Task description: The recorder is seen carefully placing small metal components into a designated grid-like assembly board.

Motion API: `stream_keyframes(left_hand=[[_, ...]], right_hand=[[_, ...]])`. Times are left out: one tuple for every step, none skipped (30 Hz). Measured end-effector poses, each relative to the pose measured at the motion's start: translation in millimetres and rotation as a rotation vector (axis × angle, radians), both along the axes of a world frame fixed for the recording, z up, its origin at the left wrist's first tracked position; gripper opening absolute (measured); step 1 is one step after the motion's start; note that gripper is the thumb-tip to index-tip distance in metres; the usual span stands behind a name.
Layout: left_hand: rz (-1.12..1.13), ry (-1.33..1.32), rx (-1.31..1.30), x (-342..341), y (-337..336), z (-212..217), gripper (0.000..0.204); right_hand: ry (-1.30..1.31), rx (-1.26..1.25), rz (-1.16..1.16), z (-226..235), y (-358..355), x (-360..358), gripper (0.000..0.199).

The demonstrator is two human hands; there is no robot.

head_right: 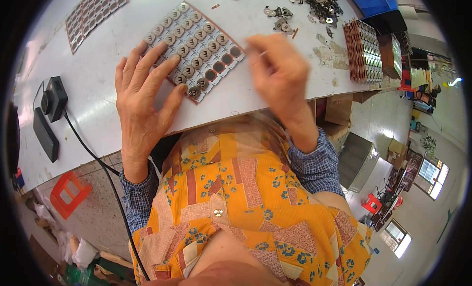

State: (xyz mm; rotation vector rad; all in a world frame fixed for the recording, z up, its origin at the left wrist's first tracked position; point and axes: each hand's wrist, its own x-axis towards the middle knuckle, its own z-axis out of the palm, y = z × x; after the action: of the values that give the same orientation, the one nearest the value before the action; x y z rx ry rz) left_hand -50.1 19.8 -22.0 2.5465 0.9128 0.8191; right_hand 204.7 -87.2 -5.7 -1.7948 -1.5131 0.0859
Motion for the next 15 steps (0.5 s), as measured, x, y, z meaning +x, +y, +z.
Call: stream_keyframes(left_hand=[[-0.003,0.001,0.002,-0.1,-0.2,-0.4,0.048],[-0.001,0.002,0.0,-0.2,-0.3,-0.7,0.048],[0.002,0.0,-0.006,-0.1,0.0,-1.0,0.048],[-0.001,0.003,0.002,0.1,0.2,-1.2,0.048],[0.001,0.0,0.0,0.3,0.0,-1.2,0.048],[0.005,-0.003,-0.006,0.1,-0.5,-1.1,0.048],[0.008,0.001,-0.004,-0.1,-0.7,-0.9,0.048],[0.007,-0.001,-0.005,-0.2,-0.7,-0.8,0.048],[0.008,-0.006,-0.012,-0.3,-1.0,-0.6,0.048],[0.01,0.002,-0.008,-0.3,-1.3,-0.5,0.048],[0.007,0.001,-0.006,-0.4,-1.1,-0.4,0.048],[0.006,-0.003,-0.007,-0.3,-0.5,-0.3,0.048],[0.006,0.006,-0.005,-0.3,-0.3,-0.4,0.048],[0.004,-0.005,-0.002,-0.1,-0.2,-0.5,0.047],[0.004,-0.015,0.001,0.0,0.0,-0.5,0.046]], right_hand=[[0.001,-0.001,-0.011,1.1,1.0,15.3,0.021],[-0.102,0.015,-0.055,2.9,1.8,30.9,0.02],[-0.194,0.027,-0.111,3.5,0.9,43.7,0.02],[-0.206,0.035,-0.1,2.5,-2.0,51.7,0.02],[-0.253,-0.014,-0.068,1.5,-4.0,58.5,0.021],[-0.3,-0.064,-0.034,0.8,-5.2,63.5,0.021],[-0.298,-0.064,-0.029,0.2,-5.7,66.1,0.021],[-0.282,-0.072,-0.019,-0.4,-6.0,66.3,0.022],[-0.254,-0.093,-0.023,-0.8,-6.7,63.4,0.023],[-0.261,-0.082,-0.004,-0.6,-6.8,59.6,0.023],[-0.138,-0.08,-0.01,0.3,-7.0,54.5,0.02],[-0.002,-0.082,-0.037,1.7,-7.7,47.9,0.017],[-0.008,-0.079,-0.013,3.7,-8.7,41.1,0.017],[0.322,-0.094,-0.003,6.5,-11.2,33.0,0.015],[0.644,-0.107,0.04,9.4,-12.7,25.4,0.015]])
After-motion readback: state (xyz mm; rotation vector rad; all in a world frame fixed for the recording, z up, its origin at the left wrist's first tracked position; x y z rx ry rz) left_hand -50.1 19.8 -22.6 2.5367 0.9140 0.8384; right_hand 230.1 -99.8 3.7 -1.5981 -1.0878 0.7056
